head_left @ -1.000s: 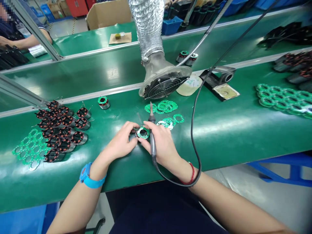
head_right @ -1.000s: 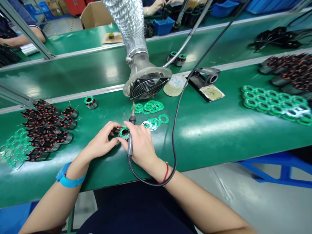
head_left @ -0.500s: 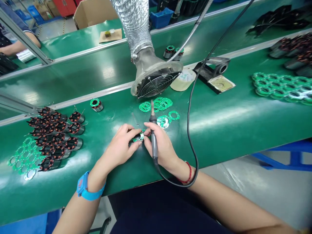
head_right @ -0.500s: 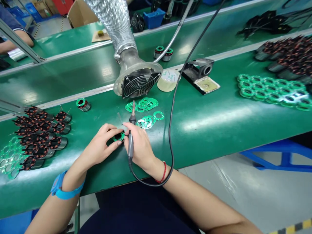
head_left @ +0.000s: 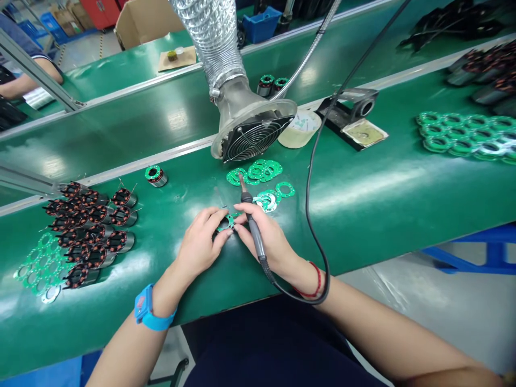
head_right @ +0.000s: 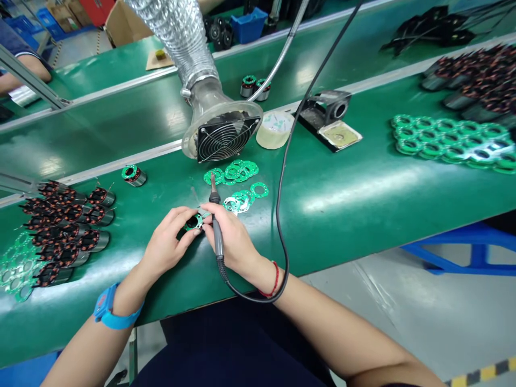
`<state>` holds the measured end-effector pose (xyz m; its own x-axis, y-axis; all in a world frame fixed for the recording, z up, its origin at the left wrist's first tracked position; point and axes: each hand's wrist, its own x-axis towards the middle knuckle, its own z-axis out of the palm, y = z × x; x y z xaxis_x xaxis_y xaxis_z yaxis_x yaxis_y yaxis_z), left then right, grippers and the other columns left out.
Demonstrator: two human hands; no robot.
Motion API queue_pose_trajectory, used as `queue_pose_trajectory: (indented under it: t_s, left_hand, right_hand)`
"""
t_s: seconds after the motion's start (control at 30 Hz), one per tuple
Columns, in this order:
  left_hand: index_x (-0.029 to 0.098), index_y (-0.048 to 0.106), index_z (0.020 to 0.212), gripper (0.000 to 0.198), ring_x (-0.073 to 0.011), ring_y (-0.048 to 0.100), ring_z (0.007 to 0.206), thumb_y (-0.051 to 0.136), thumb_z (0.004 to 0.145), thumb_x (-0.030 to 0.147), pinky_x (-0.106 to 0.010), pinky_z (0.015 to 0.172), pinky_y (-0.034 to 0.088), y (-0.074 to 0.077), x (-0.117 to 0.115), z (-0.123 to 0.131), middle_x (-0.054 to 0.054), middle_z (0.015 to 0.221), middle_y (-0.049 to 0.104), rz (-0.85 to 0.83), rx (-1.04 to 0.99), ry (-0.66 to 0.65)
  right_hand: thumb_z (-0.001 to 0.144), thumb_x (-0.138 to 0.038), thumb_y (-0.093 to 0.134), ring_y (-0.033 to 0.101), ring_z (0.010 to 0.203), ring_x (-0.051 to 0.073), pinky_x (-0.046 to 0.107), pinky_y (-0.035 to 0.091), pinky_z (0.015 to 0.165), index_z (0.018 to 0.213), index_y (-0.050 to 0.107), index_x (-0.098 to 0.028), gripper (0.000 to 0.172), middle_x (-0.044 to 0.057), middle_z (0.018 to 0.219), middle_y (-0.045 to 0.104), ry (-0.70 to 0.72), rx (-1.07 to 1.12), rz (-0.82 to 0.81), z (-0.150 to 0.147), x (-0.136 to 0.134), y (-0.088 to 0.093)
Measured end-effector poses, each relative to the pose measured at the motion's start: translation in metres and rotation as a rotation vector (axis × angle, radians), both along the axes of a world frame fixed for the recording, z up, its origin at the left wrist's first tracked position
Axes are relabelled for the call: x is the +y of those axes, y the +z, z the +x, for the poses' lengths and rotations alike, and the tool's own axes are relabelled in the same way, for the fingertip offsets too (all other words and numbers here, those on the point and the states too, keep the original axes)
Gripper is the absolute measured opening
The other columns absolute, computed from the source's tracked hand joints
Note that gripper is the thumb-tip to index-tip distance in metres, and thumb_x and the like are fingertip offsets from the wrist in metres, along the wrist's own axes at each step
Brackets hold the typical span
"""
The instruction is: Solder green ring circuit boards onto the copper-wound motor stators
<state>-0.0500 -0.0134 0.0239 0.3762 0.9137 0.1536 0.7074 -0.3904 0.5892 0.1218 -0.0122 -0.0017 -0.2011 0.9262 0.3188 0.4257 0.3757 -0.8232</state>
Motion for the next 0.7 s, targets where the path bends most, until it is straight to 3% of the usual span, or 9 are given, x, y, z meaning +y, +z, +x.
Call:
queue_pose_trajectory:
  t_s: [0.13,0.23,0.33,0.47,0.6,0.7]
  left_hand:
    - [0.018,0.05,0.124,0.035,-0.0236,0.054,0.113,0.05,0.091,0.03,-0.042,0.1,0.045,-0.001,0.002,0.0,-0.013,0.119,0.056,-0.031,-0.022,0.019]
    - [0.022,0.035,0.137,0.055,-0.0246,0.052,0.118,0.056,0.087,0.033,-0.045,0.101,0.044,0.0,0.005,-0.009,-0.013,0.128,0.05,-0.134,-0.107,-0.015]
    - [0.02,0.023,0.14,0.068,-0.0252,0.048,0.122,0.059,0.083,0.032,-0.046,0.103,0.042,0.006,0.005,-0.023,-0.016,0.134,0.041,-0.225,-0.14,-0.017]
    - [0.018,0.036,0.124,0.05,-0.0206,0.055,0.102,0.058,0.08,0.022,-0.042,0.092,0.048,0.018,0.002,-0.039,-0.01,0.112,0.052,-0.366,-0.066,-0.025]
    - [0.019,0.049,0.1,0.022,-0.0143,0.055,0.077,0.057,0.08,0.025,-0.031,0.072,0.049,0.023,0.003,-0.039,-0.001,0.087,0.058,-0.498,-0.114,-0.051]
    - [0.018,0.052,0.08,0.007,-0.0119,0.055,0.066,0.054,0.081,0.025,-0.026,0.064,0.045,0.018,0.007,-0.03,0.001,0.071,0.057,-0.548,-0.296,0.062]
  right_hand:
    - [0.085,-0.013,0.049,0.063,0.085,0.019,0.037,0.051,0.082,0.12,0.045,-0.024,0.037,0.003,0.09,0.064,0.033,-0.03,0.049,0.002,0.003,0.002]
    - [0.083,-0.015,0.054,0.06,0.094,0.023,0.045,0.049,0.087,0.126,0.041,-0.023,0.046,0.007,0.098,0.062,0.074,-0.14,0.098,0.005,0.006,0.012]
    - [0.079,-0.014,0.057,0.053,0.11,0.028,0.05,0.045,0.092,0.131,0.039,-0.021,0.056,0.013,0.118,0.057,0.183,-0.273,0.123,0.005,0.011,0.025]
    - [0.081,-0.01,0.053,0.052,0.113,0.026,0.046,0.043,0.092,0.128,0.043,-0.023,0.05,0.011,0.119,0.059,0.39,-0.417,0.106,0.0,0.017,0.033]
    - [0.085,-0.024,0.06,0.059,0.093,0.026,0.043,0.046,0.082,0.125,0.047,-0.016,0.042,0.011,0.103,0.063,0.204,-0.496,0.13,-0.007,0.017,0.026]
    - [0.085,-0.035,0.062,0.059,0.084,0.027,0.042,0.046,0.075,0.124,0.05,-0.014,0.045,0.012,0.095,0.063,0.081,-0.564,0.209,-0.01,0.012,0.02]
